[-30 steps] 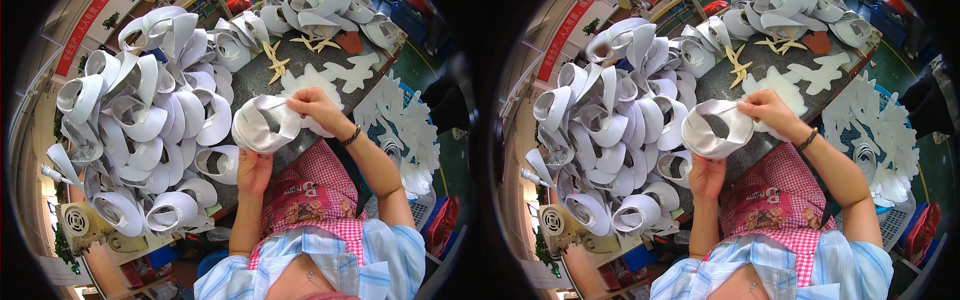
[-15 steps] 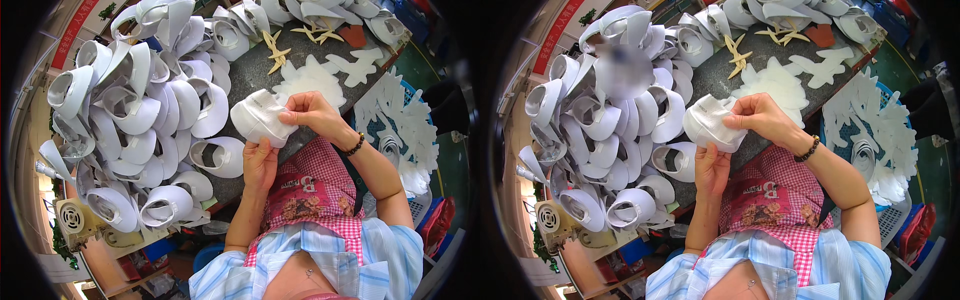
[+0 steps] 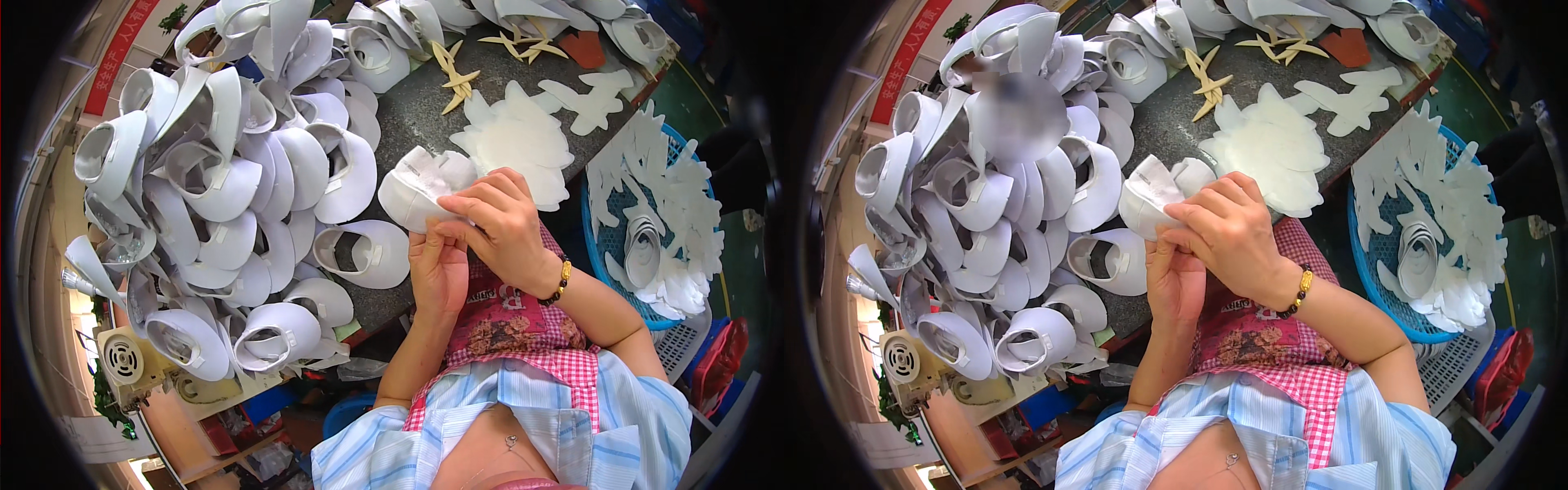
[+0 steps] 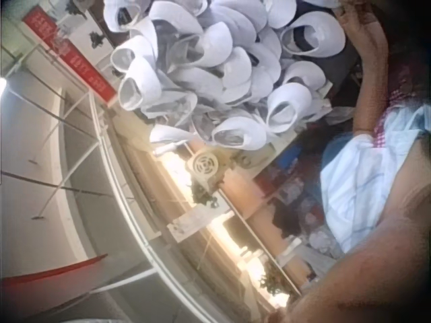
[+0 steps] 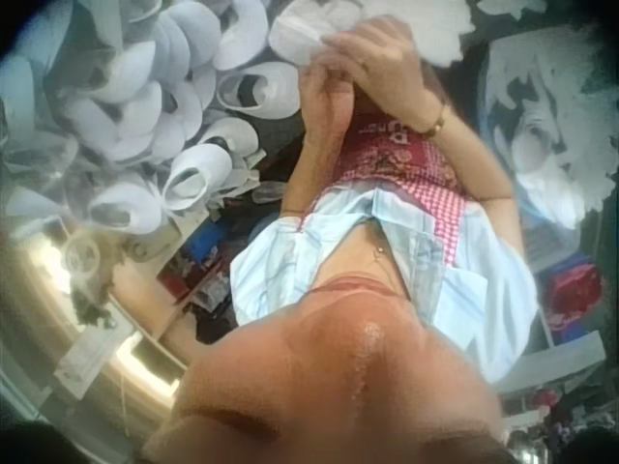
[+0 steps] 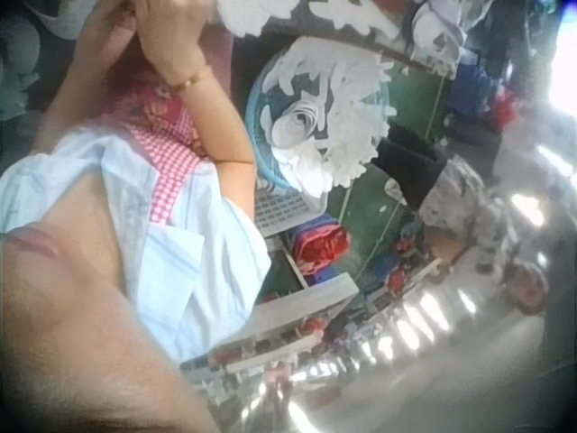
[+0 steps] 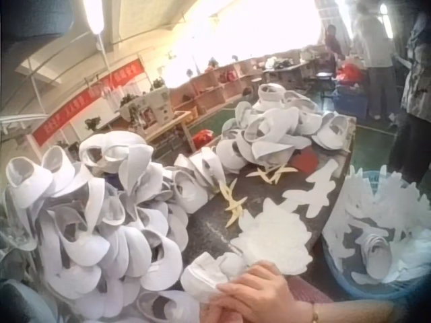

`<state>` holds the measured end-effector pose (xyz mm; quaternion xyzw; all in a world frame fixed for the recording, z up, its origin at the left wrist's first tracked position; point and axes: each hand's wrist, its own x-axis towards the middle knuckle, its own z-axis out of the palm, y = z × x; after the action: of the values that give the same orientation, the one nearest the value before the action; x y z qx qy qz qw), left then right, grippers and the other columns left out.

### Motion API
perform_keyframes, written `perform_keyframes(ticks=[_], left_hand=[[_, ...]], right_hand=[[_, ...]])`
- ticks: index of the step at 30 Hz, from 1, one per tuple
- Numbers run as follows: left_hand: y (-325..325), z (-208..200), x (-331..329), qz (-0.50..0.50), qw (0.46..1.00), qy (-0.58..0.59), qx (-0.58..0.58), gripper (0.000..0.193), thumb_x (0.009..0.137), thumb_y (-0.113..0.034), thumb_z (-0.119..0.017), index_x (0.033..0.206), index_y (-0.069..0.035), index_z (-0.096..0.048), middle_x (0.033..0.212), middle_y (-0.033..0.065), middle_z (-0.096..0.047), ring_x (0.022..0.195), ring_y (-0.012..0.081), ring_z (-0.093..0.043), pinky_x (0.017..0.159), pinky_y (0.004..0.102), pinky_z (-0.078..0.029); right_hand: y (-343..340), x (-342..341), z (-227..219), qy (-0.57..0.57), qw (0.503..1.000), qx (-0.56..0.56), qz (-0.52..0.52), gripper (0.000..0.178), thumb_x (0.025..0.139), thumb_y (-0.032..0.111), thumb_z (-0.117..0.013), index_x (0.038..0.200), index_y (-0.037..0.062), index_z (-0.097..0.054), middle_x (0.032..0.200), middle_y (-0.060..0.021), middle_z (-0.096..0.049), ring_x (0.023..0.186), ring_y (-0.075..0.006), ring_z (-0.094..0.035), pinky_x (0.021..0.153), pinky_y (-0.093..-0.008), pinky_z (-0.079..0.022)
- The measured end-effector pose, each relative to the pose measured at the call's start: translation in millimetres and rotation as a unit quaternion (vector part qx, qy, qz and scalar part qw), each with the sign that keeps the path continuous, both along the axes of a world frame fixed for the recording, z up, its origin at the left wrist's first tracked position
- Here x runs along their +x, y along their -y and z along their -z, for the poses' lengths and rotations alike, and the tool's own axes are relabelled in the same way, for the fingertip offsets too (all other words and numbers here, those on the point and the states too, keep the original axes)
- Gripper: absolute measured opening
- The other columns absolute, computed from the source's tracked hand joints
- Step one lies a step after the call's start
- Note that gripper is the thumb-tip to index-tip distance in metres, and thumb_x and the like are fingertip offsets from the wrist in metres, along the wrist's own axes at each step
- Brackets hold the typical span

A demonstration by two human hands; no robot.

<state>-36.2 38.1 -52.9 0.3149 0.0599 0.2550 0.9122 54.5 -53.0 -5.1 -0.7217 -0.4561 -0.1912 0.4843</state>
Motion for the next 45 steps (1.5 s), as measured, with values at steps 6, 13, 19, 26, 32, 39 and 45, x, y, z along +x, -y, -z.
perform_keyframes(ticks=[6, 13, 19, 26, 32, 39, 45], left_hand=[[5.4, -12.0, -4.5, 0.069, 0.974, -0.017, -0.216, 0.046, 0.094, -0.012, -0.054, 0.136, -0.006, -0.039, 0.135, 0.0085, -0.046, 0.127, 0.0217, -0.041, 0.109, 0.0384, -0.032], [-14.2, -6.6, -15.1, 0.092, 0.992, 0.016, -0.089, 0.053, 0.087, -0.014, -0.064, 0.135, -0.006, -0.042, 0.134, 0.0090, -0.048, 0.126, 0.0230, -0.043, 0.110, 0.0438, -0.030], [-21.1, -8.3, -20.9, 0.062, 0.994, -0.048, 0.079, 0.060, 0.082, -0.026, -0.072, 0.131, -0.002, -0.046, 0.126, 0.0085, -0.056, 0.116, 0.0236, -0.055, 0.103, 0.0417, -0.040], [-17.6, 1.7, -24.6, 0.095, 0.988, -0.044, 0.112, 0.054, 0.081, -0.023, -0.074, 0.126, -0.001, -0.052, 0.123, 0.0092, -0.059, 0.113, 0.0225, -0.056, 0.102, 0.0406, -0.041], [-18.3, 11.2, -32.4, 0.118, 0.982, -0.070, 0.128, 0.048, 0.082, -0.021, -0.073, 0.122, 0.000, -0.056, 0.123, 0.0111, -0.059, 0.115, 0.0226, -0.055, 0.103, 0.0404, -0.040], [-4.2, 7.8, -34.8, 0.140, 0.983, -0.100, 0.069, 0.054, 0.083, -0.023, -0.072, 0.127, -0.001, -0.051, 0.127, 0.0111, -0.056, 0.117, 0.0226, -0.054, 0.103, 0.0389, -0.040], [-4.9, 19.4, -41.8, 0.141, 0.982, -0.095, 0.087, 0.061, 0.082, -0.027, -0.073, 0.130, -0.001, -0.048, 0.127, 0.0104, -0.056, 0.117, 0.0220, -0.054, 0.102, 0.0390, -0.041]], right_hand=[[7.5, 4.4, 5.7, -0.036, 0.999, -0.001, -0.012, 0.012, 0.070, 0.017, -0.074, 0.079, 0.0101, -0.070, 0.070, -0.0004, -0.061, 0.073, -0.0179, -0.058, 0.084, -0.0356, -0.041], [26.7, 2.3, -7.0, -0.005, 0.998, -0.028, -0.051, 0.006, 0.072, 0.010, -0.070, 0.075, 0.0099, -0.066, 0.069, -0.0025, -0.060, 0.072, -0.0187, -0.058, 0.090, -0.0393, -0.038], [39.7, 20.4, -13.0, 0.018, 0.986, -0.095, -0.139, 0.010, 0.073, 0.010, -0.070, 0.077, 0.0073, -0.061, 0.068, -0.0041, -0.058, 0.072, -0.0208, -0.058, 0.089, -0.0395, -0.039], [39.4, 57.1, -24.5, -0.459, 0.785, -0.177, -0.377, 0.040, 0.088, 0.010, -0.062, 0.126, 0.0011, -0.053, 0.086, -0.0041, -0.063, 0.070, -0.0073, -0.059, 0.069, -0.0252, -0.050], [26.3, 48.1, -7.1, -0.451, 0.791, -0.217, -0.352, 0.015, 0.083, 0.016, -0.068, 0.085, 0.0006, -0.066, 0.070, -0.0060, -0.064, 0.065, -0.0153, -0.064, 0.058, -0.0319, -0.048], [26.4, 18.9, 6.9, -0.192, 0.947, -0.184, -0.177, 0.018, 0.074, 0.014, -0.072, 0.079, 0.0033, -0.058, 0.077, -0.0138, -0.061, 0.075, -0.0338, -0.062, 0.065, -0.0403, -0.048], [28.0, 14.1, 19.9, -0.222, 0.947, -0.154, -0.173, 0.019, 0.071, 0.007, -0.073, 0.082, 0.0036, -0.059, 0.072, -0.0118, -0.059, 0.066, -0.0288, -0.060, 0.058, -0.0338, -0.047]])
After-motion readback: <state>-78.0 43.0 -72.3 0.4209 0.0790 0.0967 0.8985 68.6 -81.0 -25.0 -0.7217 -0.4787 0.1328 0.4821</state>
